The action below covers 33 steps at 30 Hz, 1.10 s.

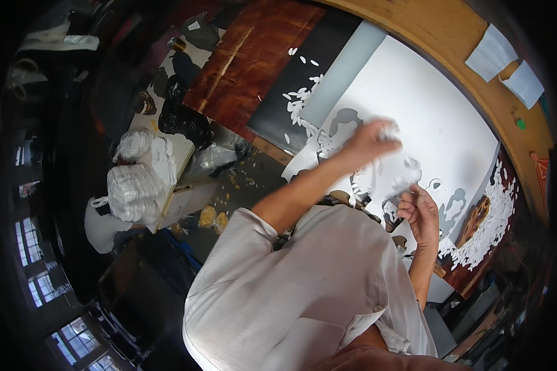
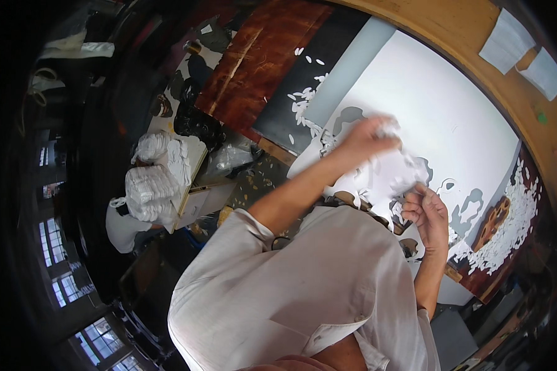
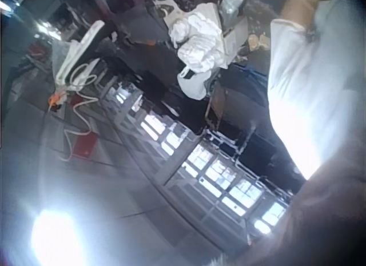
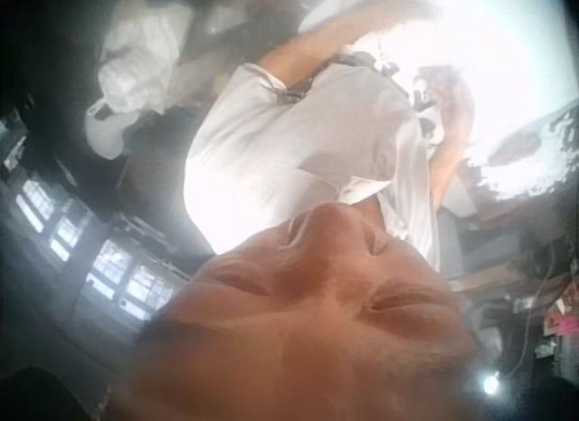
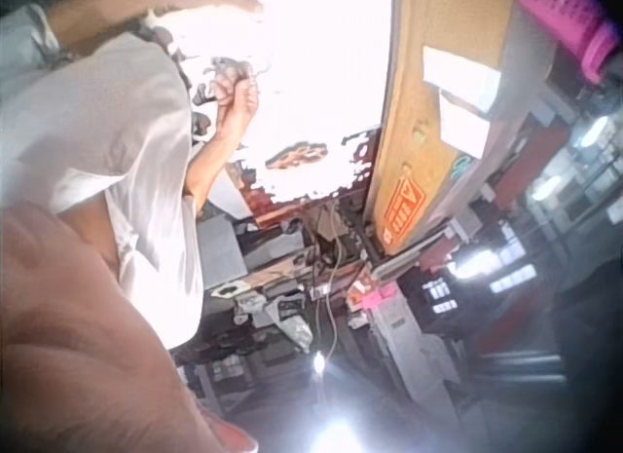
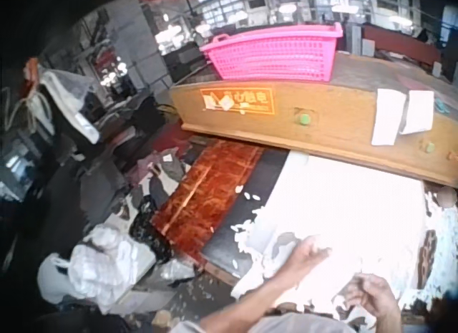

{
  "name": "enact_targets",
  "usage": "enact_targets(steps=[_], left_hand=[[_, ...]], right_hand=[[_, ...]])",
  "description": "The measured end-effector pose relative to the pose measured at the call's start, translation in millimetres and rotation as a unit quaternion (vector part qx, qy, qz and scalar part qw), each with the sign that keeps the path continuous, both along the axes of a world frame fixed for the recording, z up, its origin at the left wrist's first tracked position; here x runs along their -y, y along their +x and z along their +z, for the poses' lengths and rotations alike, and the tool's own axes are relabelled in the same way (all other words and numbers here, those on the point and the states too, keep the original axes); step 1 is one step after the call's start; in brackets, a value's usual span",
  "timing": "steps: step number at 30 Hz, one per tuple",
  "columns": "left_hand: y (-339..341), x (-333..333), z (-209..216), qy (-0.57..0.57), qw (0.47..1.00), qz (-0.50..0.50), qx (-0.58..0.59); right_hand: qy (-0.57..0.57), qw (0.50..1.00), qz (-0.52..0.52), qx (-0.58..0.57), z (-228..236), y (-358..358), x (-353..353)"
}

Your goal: The person uses scissors to cut small shapes from a white sheet on a worktable, then removes and stacks the cutouts. The person also handles a wooden template and places cutouts into a pink basket.

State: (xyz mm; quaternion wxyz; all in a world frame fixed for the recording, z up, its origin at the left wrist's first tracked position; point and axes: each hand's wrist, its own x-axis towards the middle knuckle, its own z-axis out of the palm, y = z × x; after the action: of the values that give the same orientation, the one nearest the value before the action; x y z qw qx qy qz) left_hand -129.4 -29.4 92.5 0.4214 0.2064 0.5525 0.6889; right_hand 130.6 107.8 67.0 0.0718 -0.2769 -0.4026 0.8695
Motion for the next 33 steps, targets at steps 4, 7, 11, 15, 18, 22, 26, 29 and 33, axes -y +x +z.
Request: enact_targets(steps=[4,7,11,15,18,22,26,29,33], left_hand=[[-132,55,50,0.088,0.979,0.139,-0.122],[-229,103,57,0.029,0.961,0.204,-0.186],[-325,174,6,-0.144,0.962,0.212,-0.094],[-330,209,-41,-0.211,0.922,0.198,-0.256],[-248,176,-44,-0.255,0.902,0.201,-0.284],[-46,82,-56,-0.186,0.972,-0.083,-0.119],[100,-6,-53,-0.120,0.954,-0.266,-0.071],[140,-43,-43,-0.139,0.908,-0.370,-0.139],[161,-73,-39,-0.116,0.870,-0.389,-0.279]], right_hand=[[0.062,0.992,0.001,0.106,10,-15,1],[0.071,0.989,-0.011,0.129,5,-13,2],[0.085,0.979,-0.042,0.182,-8,8,6],[0.156,0.959,-0.080,0.223,-13,59,-2],[0.141,0.912,-0.239,0.300,-11,110,-5],[0.135,0.886,-0.228,0.382,-17,141,3],[0.327,0.825,-0.220,0.405,-32,127,9],[0.464,0.769,-0.153,0.413,-35,115,-8],[0.318,0.873,-0.110,0.354,-29,115,-52]])
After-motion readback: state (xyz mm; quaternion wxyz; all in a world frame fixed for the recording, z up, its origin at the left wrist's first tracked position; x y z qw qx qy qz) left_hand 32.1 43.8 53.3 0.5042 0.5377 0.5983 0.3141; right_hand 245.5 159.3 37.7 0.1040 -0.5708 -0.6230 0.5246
